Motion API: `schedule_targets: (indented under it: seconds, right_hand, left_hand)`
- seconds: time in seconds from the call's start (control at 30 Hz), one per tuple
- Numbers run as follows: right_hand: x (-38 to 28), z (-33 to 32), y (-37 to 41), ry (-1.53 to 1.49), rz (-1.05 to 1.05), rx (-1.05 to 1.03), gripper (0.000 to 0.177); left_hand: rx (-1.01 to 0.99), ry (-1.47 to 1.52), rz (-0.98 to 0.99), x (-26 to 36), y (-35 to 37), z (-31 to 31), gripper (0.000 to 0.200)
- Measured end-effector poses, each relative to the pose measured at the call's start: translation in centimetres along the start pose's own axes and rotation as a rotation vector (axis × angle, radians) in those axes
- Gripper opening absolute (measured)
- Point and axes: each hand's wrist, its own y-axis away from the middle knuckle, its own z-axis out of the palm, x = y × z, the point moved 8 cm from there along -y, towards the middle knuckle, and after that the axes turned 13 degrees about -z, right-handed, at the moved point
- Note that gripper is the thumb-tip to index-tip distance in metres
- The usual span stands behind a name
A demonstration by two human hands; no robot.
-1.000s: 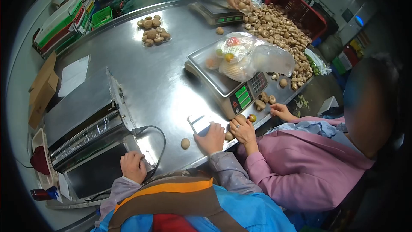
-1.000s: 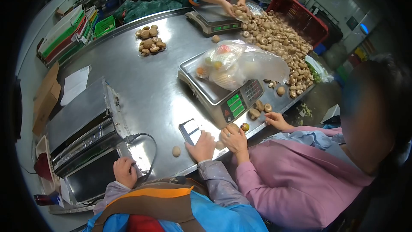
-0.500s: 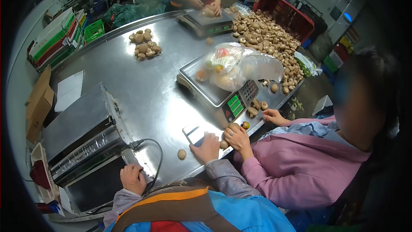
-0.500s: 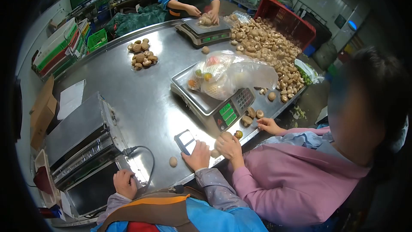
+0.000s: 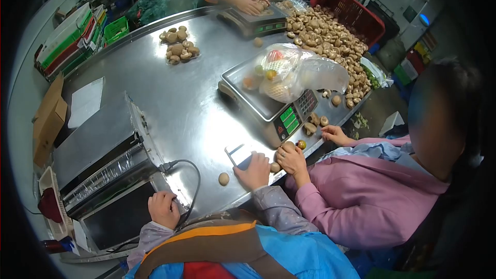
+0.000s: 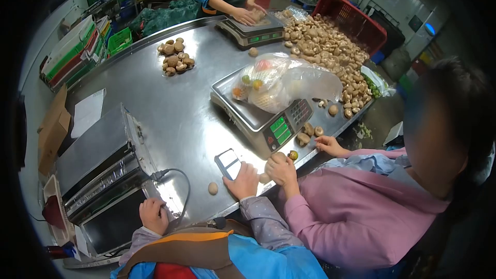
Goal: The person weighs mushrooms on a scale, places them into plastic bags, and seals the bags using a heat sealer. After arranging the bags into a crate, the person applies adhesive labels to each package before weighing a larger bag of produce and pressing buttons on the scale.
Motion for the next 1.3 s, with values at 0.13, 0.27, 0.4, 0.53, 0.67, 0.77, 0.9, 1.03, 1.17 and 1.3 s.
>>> schedule_targets:
  seconds: [0.13,0.27,0.4,0.53,0.67,0.77,0.9,1.03,1.17,1.3]
  right_hand:
    - [0.02,-0.04,-0.05,0.013,0.004,-0.007,0.069]
    - [-0.56,-0.51,-0.13,0.051,-0.073,0.077,0.068]
    - [-0.35,-0.31,-0.17,0.049,-0.07,0.067,0.065]
    - [-0.42,-0.46,-0.21,0.032,-0.071,0.085,0.065]
    - [-0.31,-0.4,-0.24,0.027,-0.068,0.085,0.065]
    - [0.01,-0.04,-0.31,0.002,0.0,-0.008,0.067]
    - [-0.18,-0.25,-0.25,-0.009,0.001,-0.007,0.067]
    - [-0.11,-0.18,-0.27,-0.008,0.002,-0.002,0.067]
    - [-0.17,-0.21,-0.23,-0.011,0.002,-0.006,0.068]
    - [-0.19,-0.23,-0.22,-0.005,0.0,-0.004,0.068]
  left_hand:
    - [-0.011,0.002,-0.004,-0.18,0.0,0.19,0.021]
    - [-0.007,-0.008,-0.002,-0.04,-0.02,0.08,0.021]
    - [-0.007,-0.016,-0.013,-0.03,-0.08,0.09,0.021]
    - [0.006,-0.016,-0.003,0.02,-0.07,-0.02,0.021]
    - [0.005,-0.034,-0.006,0.2,-0.14,-0.1,0.022]
    - [-0.001,-0.023,-0.009,0.07,-0.15,-0.02,0.023]
    - [-0.007,-0.034,-0.013,0.09,-0.14,0.0,0.023]
    - [0.003,-0.008,0.0,0.29,-0.21,-0.13,0.022]
    - [-0.004,-0.011,-0.006,0.08,-0.11,-0.01,0.022]
    - [0.0,-0.016,-0.008,0.19,-0.13,-0.09,0.022]
